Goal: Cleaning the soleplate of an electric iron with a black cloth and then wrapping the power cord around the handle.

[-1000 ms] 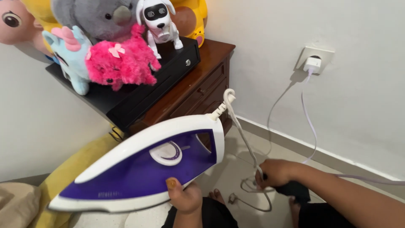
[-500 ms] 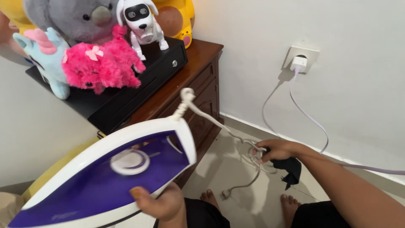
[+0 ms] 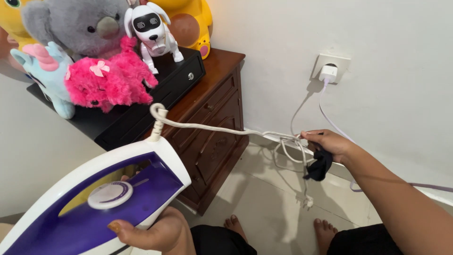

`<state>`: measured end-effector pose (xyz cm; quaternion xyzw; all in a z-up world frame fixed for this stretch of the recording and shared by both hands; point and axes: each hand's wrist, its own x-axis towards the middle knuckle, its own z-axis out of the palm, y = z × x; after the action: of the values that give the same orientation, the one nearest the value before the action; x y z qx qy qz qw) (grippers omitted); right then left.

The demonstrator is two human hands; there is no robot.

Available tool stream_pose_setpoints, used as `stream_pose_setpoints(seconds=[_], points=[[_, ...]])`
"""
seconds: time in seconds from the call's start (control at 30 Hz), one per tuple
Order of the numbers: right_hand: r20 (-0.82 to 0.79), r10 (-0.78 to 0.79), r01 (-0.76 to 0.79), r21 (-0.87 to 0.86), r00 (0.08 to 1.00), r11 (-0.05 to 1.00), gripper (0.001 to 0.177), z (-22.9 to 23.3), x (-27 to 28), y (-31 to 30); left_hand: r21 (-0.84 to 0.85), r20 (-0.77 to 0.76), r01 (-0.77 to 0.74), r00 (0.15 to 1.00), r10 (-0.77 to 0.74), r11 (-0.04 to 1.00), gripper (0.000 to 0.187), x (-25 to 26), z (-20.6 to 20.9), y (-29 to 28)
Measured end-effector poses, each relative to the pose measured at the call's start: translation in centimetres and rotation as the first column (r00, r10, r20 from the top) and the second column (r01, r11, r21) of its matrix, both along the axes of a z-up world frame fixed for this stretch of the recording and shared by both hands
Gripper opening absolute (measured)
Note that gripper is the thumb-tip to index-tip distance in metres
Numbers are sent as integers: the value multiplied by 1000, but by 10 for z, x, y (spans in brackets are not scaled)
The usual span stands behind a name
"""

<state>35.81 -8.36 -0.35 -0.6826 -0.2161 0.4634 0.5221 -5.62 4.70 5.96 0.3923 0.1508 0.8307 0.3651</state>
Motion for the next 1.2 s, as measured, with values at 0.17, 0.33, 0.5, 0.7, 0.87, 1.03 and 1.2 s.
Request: stream_pose_setpoints(seconds=[0.17, 0.33, 0.5, 0.7, 0.87, 1.03, 1.2], points=[[-207, -176, 171, -43, 962, 984, 29, -23, 23, 2, 13, -24, -8, 1000, 8, 1000, 65, -2, 1, 1], [-421, -311, 301, -91, 852, 949, 24, -10, 20, -3, 24, 75, 45, 996, -46, 999, 69, 6, 10, -4], [39, 139, -135, -96, 990, 986, 29, 18, -14, -13, -43, 198, -12, 980, 20, 999, 75, 15, 34, -13], [446, 496, -407, -285, 745, 868, 27, 14, -43, -10, -36, 202, 204, 960, -193, 978, 88, 10, 21, -11], [469, 592, -439, -400, 656, 804, 20, -20, -45, 1, -65, 197, 185, 966, -169, 981, 88, 7, 35, -12], [541, 666, -349, -577, 514, 738, 21, -51, -47, 17, -61, 198, 146, 971, -131, 987, 86, 1, 39, -9], [38, 174, -155, -294, 984, 943, 48, -78, -42, 22, -51, 210, 129, 971, -116, 990, 87, -7, 30, -1]])
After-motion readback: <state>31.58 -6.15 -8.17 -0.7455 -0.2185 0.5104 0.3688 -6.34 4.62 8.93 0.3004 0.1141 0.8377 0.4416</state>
